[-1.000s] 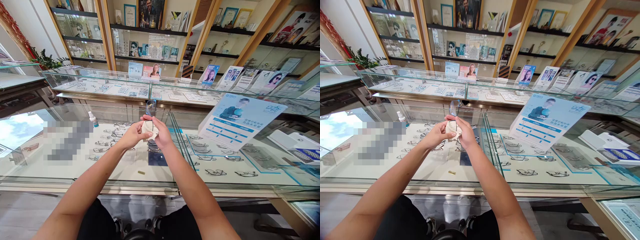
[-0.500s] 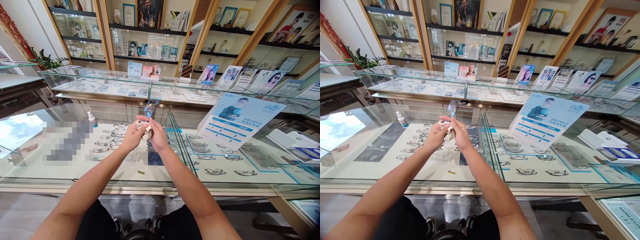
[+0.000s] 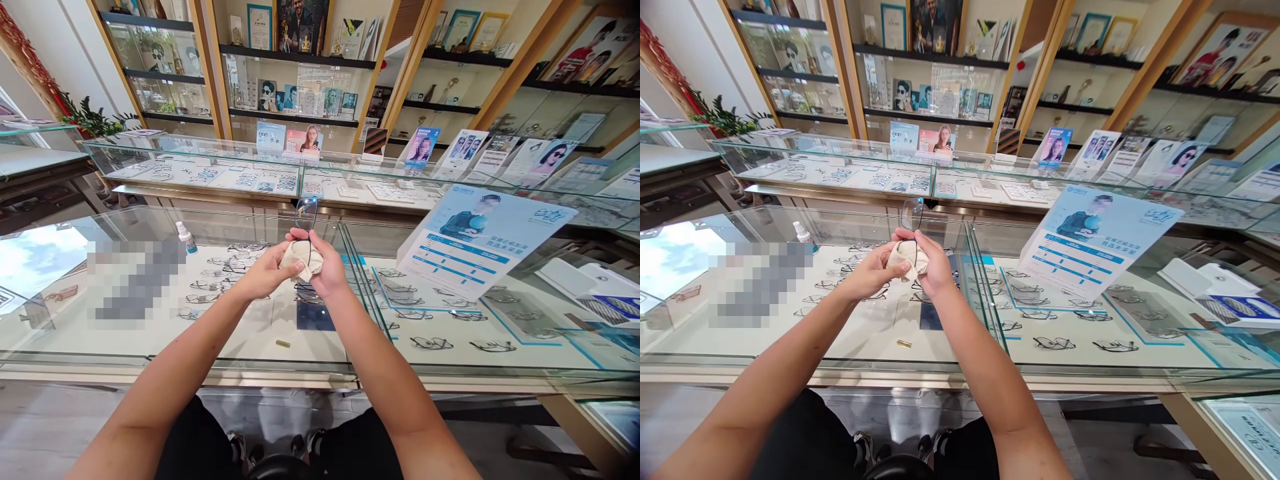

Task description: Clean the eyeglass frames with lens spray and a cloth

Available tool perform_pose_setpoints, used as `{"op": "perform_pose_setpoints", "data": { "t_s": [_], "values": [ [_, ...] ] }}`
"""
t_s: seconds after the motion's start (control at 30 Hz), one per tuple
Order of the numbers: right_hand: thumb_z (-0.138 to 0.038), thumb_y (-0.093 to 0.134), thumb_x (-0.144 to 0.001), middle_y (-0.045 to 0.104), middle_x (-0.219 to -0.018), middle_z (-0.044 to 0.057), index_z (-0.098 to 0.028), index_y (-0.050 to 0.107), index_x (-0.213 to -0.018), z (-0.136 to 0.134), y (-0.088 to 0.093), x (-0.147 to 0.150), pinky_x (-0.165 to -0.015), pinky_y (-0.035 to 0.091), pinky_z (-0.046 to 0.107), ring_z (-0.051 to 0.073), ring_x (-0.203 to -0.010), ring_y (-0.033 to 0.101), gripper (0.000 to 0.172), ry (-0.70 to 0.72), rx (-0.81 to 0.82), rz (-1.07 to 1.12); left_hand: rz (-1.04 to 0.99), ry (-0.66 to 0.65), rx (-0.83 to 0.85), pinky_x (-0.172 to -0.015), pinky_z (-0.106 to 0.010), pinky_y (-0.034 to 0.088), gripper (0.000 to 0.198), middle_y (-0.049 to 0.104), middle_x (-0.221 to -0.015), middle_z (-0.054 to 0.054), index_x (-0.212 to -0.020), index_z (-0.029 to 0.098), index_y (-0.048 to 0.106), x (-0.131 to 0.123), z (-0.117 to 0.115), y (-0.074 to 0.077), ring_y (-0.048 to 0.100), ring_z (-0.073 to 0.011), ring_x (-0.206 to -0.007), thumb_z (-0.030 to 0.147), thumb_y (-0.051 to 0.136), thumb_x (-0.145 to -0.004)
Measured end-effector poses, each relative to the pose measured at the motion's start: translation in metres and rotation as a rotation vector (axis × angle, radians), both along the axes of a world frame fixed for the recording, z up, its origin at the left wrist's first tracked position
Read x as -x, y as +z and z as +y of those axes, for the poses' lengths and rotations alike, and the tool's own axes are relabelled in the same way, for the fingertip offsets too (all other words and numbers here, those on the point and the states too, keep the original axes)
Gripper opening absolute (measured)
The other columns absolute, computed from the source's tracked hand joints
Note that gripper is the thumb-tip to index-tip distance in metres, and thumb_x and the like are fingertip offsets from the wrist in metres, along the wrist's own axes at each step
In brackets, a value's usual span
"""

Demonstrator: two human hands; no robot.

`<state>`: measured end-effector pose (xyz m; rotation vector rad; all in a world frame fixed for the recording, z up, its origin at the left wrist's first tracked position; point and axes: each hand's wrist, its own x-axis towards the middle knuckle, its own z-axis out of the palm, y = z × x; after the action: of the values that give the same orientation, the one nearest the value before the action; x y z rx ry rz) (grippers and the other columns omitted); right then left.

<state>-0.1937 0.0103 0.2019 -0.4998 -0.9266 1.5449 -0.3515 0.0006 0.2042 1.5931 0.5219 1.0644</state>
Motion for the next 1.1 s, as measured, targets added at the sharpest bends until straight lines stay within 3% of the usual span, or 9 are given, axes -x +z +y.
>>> {"op": "perform_pose_setpoints", "data": {
  "t_s": [0.13, 0.27, 0.37, 0.47, 0.63, 0.73, 0.9, 1.1],
  "values": [
    [-0.061, 0.085, -0.087, 0.087, -0.113, 0.006, -0.026, 0.09, -0.104, -0.007, 0.001, 0.008, -0.092, 0.062, 0.035, 0.023, -0.101, 0.079, 0.04, -0.004, -0.05, -0.001, -0.002, 0.152, -0.027, -0.058, -0.025, 0.04, 0.056, 0.058, -0.074, 0.002, -0.101, 0.018, 0.063, -0.008, -0.002, -0.004, 0.047, -0.0117, -0.063, 0.066, 0.086, -0.087],
    [-0.062, 0.078, -0.093, 0.086, -0.12, 0.004, -0.028, 0.09, -0.106, -0.015, 0.004, 0.015, -0.095, 0.062, 0.034, 0.023, -0.107, 0.078, 0.038, 0.002, -0.134, -0.031, 0.003, 0.353, -0.131, -0.061, -0.027, 0.04, 0.06, 0.052, -0.068, 0.004, -0.086, 0.019, 0.059, -0.013, -0.004, -0.006, 0.043, -0.0119, -0.062, 0.077, 0.076, -0.091],
    [-0.062, 0.076, -0.094, 0.086, -0.119, 0.005, -0.028, 0.089, -0.105, -0.017, 0.004, 0.016, -0.097, 0.063, 0.036, 0.026, -0.113, 0.078, 0.038, 0.025, -0.162, -0.058, -0.015, 0.414, -0.152, -0.061, -0.027, 0.039, 0.066, 0.049, -0.066, 0.003, -0.077, 0.02, 0.056, -0.013, -0.004, -0.005, 0.042, -0.0124, -0.062, 0.082, 0.067, -0.095],
    [-0.062, 0.08, -0.09, 0.087, -0.116, 0.005, -0.027, 0.089, -0.104, -0.014, 0.003, 0.014, -0.097, 0.063, 0.037, 0.027, -0.117, 0.077, 0.038, 0.039, -0.138, -0.044, -0.009, 0.351, -0.118, -0.06, -0.028, 0.037, 0.068, 0.048, -0.065, 0.002, -0.073, 0.019, 0.055, -0.008, -0.003, -0.001, 0.04, -0.0126, -0.061, 0.082, 0.061, -0.099],
    [-0.061, 0.088, -0.083, 0.087, -0.108, 0.005, -0.025, 0.088, -0.1, -0.005, 0.003, 0.004, -0.093, 0.063, 0.035, 0.024, -0.102, 0.079, 0.039, 0.041, -0.048, 0.006, 0.051, 0.068, -0.059, -0.07, -0.029, 0.046, 0.056, 0.063, -0.085, -0.004, -0.092, 0.017, 0.068, 0.006, -0.003, 0.011, 0.054, -0.017, -0.076, 0.073, 0.076, -0.094],
    [-0.063, 0.086, -0.085, 0.087, -0.107, 0.005, -0.025, 0.087, -0.1, -0.003, 0.002, 0.0, -0.094, 0.063, 0.037, 0.025, -0.104, 0.08, 0.041, 0.044, -0.032, -0.007, 0.078, 0.015, -0.062, -0.071, -0.029, 0.047, 0.053, 0.064, -0.089, -0.005, -0.097, 0.017, 0.068, 0.008, -0.003, 0.011, 0.055, -0.0176, -0.079, 0.068, 0.081, -0.091],
    [-0.065, 0.082, -0.09, 0.085, -0.126, 0.006, -0.027, 0.087, -0.109, -0.01, 0.001, 0.009, -0.099, 0.063, 0.039, 0.026, -0.116, 0.078, 0.043, 0.016, -0.073, -0.016, 0.044, 0.198, -0.114, -0.065, -0.026, 0.042, 0.051, 0.061, -0.08, 0.0, -0.1, 0.018, 0.066, -0.001, -0.002, 0.001, 0.05, -0.0143, -0.07, 0.064, 0.085, -0.088],
    [-0.062, 0.078, -0.095, 0.082, -0.138, 0.003, -0.032, 0.089, -0.112, -0.025, 0.006, 0.023, -0.108, 0.06, 0.038, 0.026, -0.129, 0.073, 0.036, 0.037, -0.2, -0.052, -0.007, 0.495, -0.19, -0.06, -0.028, 0.036, 0.066, 0.048, -0.063, 0.003, -0.073, 0.021, 0.052, -0.008, -0.005, 0.001, 0.039, -0.0123, -0.06, 0.08, 0.07, -0.094]
  ]
}}
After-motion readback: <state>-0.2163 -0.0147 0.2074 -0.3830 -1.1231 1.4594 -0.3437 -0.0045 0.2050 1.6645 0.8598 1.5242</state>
